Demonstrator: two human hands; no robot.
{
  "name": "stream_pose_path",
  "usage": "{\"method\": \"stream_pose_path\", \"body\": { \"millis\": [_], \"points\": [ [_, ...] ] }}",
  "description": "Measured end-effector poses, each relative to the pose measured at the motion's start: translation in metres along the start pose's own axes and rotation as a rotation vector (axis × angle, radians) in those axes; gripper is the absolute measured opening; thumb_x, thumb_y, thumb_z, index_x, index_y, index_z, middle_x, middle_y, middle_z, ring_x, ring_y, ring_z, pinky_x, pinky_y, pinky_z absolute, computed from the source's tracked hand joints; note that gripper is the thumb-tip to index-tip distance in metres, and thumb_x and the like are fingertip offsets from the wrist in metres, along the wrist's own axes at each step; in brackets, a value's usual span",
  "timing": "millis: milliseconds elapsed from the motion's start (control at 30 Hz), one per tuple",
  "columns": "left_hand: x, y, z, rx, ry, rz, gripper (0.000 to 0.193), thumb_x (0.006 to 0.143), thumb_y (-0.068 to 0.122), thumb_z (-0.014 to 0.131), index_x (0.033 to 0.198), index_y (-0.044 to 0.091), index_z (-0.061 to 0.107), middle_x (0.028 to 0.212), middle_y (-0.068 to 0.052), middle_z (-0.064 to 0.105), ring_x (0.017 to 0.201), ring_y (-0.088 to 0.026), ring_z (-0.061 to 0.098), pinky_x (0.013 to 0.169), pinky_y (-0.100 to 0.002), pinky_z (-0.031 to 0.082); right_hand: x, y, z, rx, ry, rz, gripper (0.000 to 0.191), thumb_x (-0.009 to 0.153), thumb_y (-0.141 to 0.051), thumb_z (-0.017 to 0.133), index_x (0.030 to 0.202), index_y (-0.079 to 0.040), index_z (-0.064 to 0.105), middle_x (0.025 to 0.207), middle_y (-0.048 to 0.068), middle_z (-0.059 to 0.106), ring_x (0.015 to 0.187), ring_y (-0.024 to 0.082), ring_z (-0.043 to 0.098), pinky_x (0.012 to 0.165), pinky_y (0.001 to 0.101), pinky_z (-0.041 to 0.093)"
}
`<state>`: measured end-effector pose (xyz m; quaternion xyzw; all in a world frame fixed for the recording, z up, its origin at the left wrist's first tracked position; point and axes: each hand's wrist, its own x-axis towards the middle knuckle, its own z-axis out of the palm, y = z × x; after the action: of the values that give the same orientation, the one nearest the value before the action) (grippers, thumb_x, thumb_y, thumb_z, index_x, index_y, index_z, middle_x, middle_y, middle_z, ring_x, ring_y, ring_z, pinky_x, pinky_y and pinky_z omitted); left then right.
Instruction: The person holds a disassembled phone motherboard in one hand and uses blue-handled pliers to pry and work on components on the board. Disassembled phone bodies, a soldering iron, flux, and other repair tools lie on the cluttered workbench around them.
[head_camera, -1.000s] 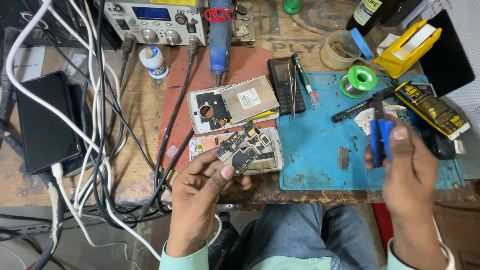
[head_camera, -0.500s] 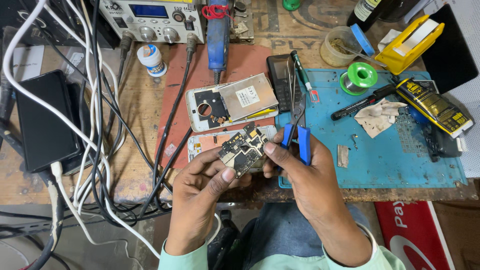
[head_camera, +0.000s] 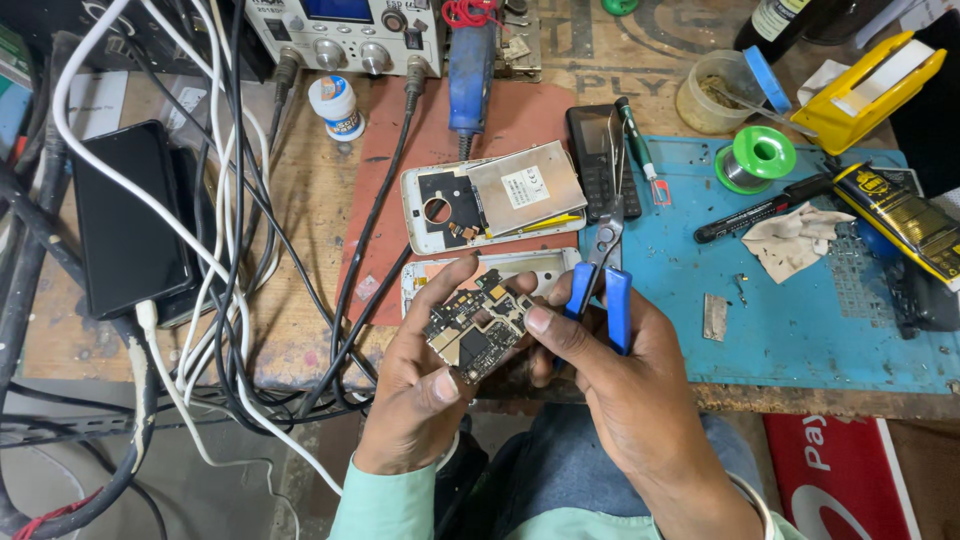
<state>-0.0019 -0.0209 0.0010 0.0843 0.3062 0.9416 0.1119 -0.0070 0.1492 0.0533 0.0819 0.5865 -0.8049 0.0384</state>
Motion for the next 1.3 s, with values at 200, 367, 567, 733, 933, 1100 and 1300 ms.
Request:
{"method": "stream_pose_path", "body": {
  "millis": [200,367,567,733,933,1100,1300],
  "points": [
    [0.001,-0.003,-0.004,0.002,-0.044,0.057,0.087,0.096,0.047,0.069,0.16,0.0,0.033,0.154,-0.027,0.049,0.133,-0.035,0.06,0.117,-0.049,0.047,-0.001,-0.003,0.0,-0.01,0.037,-0.081,0.021,0.088,-0.005,0.075,0.105,-0.001,0.064,0.086,0.009,0.07,0.065,0.017,0.066,0.058,0.0324,0.053],
    [-0.002,-0.001,-0.015,-0.054,-0.052,-0.123,0.077,0.11,0.053,0.039,0.162,-0.005,0.034,0.137,-0.028,0.056,0.104,-0.035,0.071,0.078,-0.049,0.063,0.006,-0.024,-0.013,-0.346,-0.072,-0.181,0.026,0.088,-0.01,0.078,0.109,-0.001,0.066,0.087,0.004,0.067,0.07,0.011,0.062,0.063,0.0274,0.052],
    [-0.001,-0.015,-0.016,-0.303,-0.31,-0.364,0.072,0.109,0.049,0.037,0.158,-0.003,0.029,0.127,-0.036,0.061,0.1,-0.043,0.072,0.082,-0.05,0.064,0.015,-0.036,-0.019,-0.459,-0.17,-0.169,0.027,0.088,-0.012,0.078,0.11,-0.001,0.066,0.092,0.0,0.066,0.081,0.006,0.061,0.072,0.0239,0.053],
    [-0.005,-0.017,-0.017,-0.483,-0.282,-0.365,0.072,0.11,0.051,0.04,0.16,0.0,0.029,0.126,-0.037,0.062,0.101,-0.044,0.073,0.085,-0.051,0.063,0.016,-0.035,-0.019,-0.497,-0.217,-0.163,0.026,0.088,-0.014,0.078,0.108,-0.002,0.066,0.091,0.0,0.067,0.08,0.006,0.062,0.071,0.0233,0.053],
    [-0.005,-0.011,-0.013,-0.334,-0.18,-0.183,0.07,0.11,0.041,0.054,0.158,-0.006,0.033,0.133,-0.036,0.059,0.111,-0.043,0.069,0.095,-0.051,0.06,0.01,-0.033,-0.012,-0.644,-0.128,-0.334,0.032,0.091,-0.018,0.078,0.114,0.0,0.066,0.094,0.001,0.069,0.084,0.006,0.063,0.077,0.0229,0.053],
    [-0.003,-0.004,-0.009,-0.206,-0.01,0.047,0.075,0.101,0.038,0.066,0.154,-0.007,0.035,0.142,-0.028,0.056,0.131,-0.042,0.059,0.113,-0.055,0.05,-0.007,-0.042,-0.011,-1.095,-0.046,-0.593,0.047,0.083,-0.03,0.081,0.117,-0.001,0.067,0.088,0.005,0.071,0.076,0.011,0.067,0.071,0.0267,0.053],
    [-0.001,-0.003,-0.012,-0.223,0.027,0.063,0.088,0.092,0.035,0.079,0.158,-0.003,0.034,0.148,-0.024,0.054,0.141,-0.041,0.052,0.119,-0.054,0.043,-0.019,-0.037,-0.008,-1.282,-0.185,-0.645,0.054,0.076,-0.037,0.083,0.117,-0.005,0.068,0.097,0.011,0.071,0.082,0.027,0.072,0.067,0.0369,0.056]
  ]
}}
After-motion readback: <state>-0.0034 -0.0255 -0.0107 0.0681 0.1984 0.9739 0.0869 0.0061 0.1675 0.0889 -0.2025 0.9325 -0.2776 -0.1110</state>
